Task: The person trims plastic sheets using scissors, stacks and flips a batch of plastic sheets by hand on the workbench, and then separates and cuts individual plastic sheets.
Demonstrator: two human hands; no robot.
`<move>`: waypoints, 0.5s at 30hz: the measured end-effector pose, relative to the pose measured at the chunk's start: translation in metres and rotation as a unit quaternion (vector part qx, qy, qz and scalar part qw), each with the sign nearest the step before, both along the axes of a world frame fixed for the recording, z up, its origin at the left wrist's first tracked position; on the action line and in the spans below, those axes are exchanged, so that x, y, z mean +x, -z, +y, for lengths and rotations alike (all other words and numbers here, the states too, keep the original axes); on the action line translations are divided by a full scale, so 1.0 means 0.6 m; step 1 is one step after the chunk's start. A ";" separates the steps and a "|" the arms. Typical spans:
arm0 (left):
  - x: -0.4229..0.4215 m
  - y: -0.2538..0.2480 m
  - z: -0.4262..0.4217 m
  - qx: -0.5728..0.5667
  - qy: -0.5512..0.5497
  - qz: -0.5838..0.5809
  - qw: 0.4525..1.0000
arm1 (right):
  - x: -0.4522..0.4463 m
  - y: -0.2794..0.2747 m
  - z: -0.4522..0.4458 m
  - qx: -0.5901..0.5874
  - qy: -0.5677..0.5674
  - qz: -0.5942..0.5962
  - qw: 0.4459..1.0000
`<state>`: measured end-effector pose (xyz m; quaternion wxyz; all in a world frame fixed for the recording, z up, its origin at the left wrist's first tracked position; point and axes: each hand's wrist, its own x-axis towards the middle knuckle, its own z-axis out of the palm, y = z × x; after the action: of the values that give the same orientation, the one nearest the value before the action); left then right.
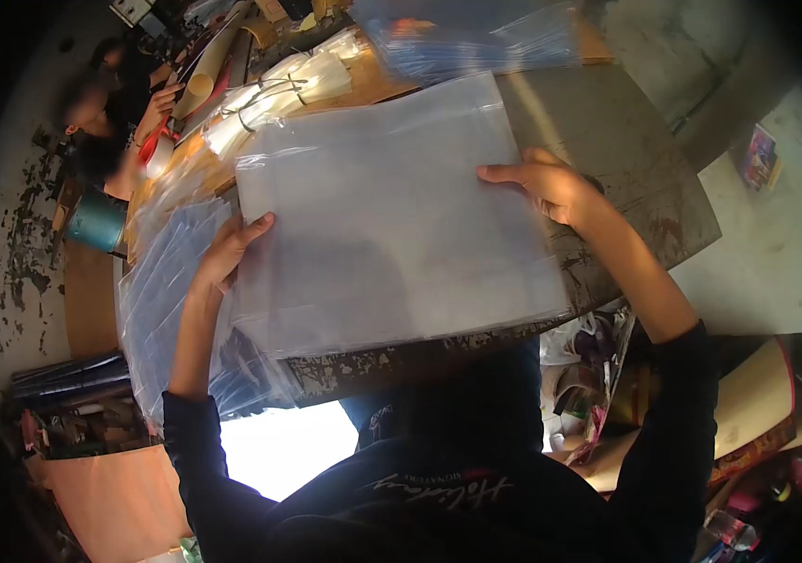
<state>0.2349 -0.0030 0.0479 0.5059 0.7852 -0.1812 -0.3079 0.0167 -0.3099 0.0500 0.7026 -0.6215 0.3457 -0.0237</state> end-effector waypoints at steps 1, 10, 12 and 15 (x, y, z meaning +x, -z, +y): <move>0.001 -0.012 0.005 -0.001 -0.003 0.000 1.000 | -0.003 -0.015 0.002 -0.005 0.005 0.010 1.000; -0.238 -0.137 -0.039 -0.023 0.271 -0.504 0.820 | -0.146 -0.083 0.042 -0.408 -0.256 -0.188 0.856; -0.292 -0.095 -0.076 -0.027 0.334 -0.510 0.792 | -0.169 -0.082 0.060 -0.455 -0.289 -0.181 0.823; -0.330 -0.037 -0.135 -0.044 0.360 -0.534 0.764 | -0.182 -0.066 0.068 -0.519 -0.287 -0.172 0.787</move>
<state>0.0372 -0.0839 0.0699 0.2131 0.6769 -0.7045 0.0106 -0.0924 -0.2688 0.0897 0.2968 -0.9486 -0.0394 -0.1030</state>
